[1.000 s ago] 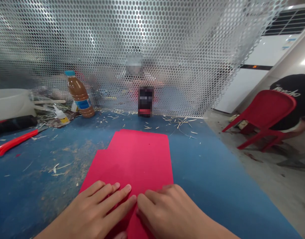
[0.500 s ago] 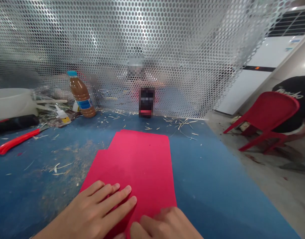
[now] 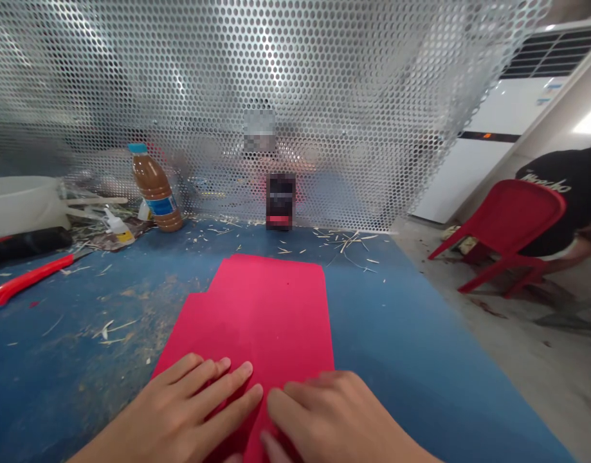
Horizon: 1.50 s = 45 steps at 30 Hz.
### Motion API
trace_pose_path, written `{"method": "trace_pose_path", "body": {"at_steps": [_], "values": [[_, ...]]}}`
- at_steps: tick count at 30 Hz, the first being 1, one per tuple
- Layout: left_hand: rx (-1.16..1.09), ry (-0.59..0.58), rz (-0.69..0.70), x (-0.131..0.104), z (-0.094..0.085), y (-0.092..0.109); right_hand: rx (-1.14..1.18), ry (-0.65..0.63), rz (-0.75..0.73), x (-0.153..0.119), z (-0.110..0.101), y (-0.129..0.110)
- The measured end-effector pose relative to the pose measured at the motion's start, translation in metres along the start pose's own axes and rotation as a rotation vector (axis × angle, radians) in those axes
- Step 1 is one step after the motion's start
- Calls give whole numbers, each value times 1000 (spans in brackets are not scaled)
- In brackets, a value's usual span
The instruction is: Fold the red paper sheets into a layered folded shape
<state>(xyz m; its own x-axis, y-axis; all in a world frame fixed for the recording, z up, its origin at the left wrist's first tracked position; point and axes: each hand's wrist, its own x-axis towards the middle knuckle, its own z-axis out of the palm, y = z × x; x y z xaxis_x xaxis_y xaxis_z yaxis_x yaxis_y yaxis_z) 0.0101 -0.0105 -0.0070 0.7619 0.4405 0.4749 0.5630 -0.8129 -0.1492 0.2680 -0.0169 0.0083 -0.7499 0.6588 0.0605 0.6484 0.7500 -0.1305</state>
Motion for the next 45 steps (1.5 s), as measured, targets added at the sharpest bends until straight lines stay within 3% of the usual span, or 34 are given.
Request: {"method": "trace_pose_path", "body": {"at_steps": [8,15,22,32,39,45], "values": [[24,49,24,1,1,-1,-2,200,17,36,13,15],[41,59,23,3,1,-3,-111,115,-30,49,5,25],[40,82,26,3,4,-3,-176,82,75,61,9,42],[46,66,39,4,0,-4,-169,14,205,96,-5,62],[38,64,26,4,1,-3,-126,45,231,117,-8,80],[23,53,38,3,1,-7,-8,156,223,119,-1,88]]}}
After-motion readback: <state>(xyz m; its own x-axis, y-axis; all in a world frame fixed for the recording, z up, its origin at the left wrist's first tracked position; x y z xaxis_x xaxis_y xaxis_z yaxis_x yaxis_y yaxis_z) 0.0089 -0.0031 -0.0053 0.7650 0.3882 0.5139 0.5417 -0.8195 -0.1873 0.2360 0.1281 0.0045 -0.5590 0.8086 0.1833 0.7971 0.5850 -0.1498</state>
